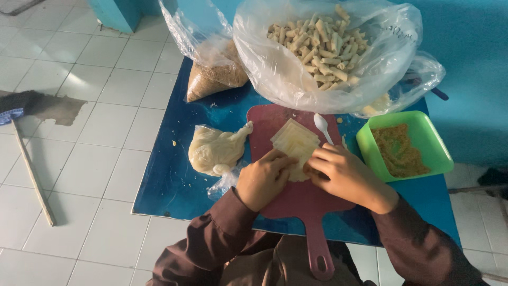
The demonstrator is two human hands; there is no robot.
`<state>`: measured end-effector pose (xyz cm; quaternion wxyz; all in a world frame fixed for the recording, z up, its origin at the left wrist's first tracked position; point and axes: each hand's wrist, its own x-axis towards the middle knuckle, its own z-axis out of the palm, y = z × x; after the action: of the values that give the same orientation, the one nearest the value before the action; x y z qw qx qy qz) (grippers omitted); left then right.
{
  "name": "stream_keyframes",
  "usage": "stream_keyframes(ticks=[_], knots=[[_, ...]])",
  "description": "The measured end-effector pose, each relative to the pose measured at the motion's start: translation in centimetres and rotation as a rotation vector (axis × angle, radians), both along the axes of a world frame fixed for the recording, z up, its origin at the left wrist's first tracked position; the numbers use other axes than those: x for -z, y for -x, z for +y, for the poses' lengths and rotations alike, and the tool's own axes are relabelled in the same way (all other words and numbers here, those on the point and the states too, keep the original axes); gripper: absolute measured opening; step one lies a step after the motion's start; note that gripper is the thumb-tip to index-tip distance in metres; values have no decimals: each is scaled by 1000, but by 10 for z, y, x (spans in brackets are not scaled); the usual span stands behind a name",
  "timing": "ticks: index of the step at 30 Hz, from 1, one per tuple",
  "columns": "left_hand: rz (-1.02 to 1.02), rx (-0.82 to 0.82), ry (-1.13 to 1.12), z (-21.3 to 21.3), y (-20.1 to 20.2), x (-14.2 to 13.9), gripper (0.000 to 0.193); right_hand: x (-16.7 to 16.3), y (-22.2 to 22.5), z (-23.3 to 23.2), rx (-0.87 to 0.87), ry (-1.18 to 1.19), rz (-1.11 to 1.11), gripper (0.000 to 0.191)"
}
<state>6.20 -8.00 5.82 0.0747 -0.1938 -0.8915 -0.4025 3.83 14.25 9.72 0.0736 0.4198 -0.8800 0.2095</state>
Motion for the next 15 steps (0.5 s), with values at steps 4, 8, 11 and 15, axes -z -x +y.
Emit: stream_keyframes(ticks=[4,8,11,15], knots=[[-18,-10,-1,0,0,0,26,3,1,0,-43,-13,-18,17],[-8,-2,0,0,1,-1,25,4,0,-1,-50,-58,60,18],[-11,-5,7,0,1,0,25,3,0,-1,-48,-84,77,17],[-10,-16,-4,1,0,0,25,1,-1,-2,-75,-40,34,18]])
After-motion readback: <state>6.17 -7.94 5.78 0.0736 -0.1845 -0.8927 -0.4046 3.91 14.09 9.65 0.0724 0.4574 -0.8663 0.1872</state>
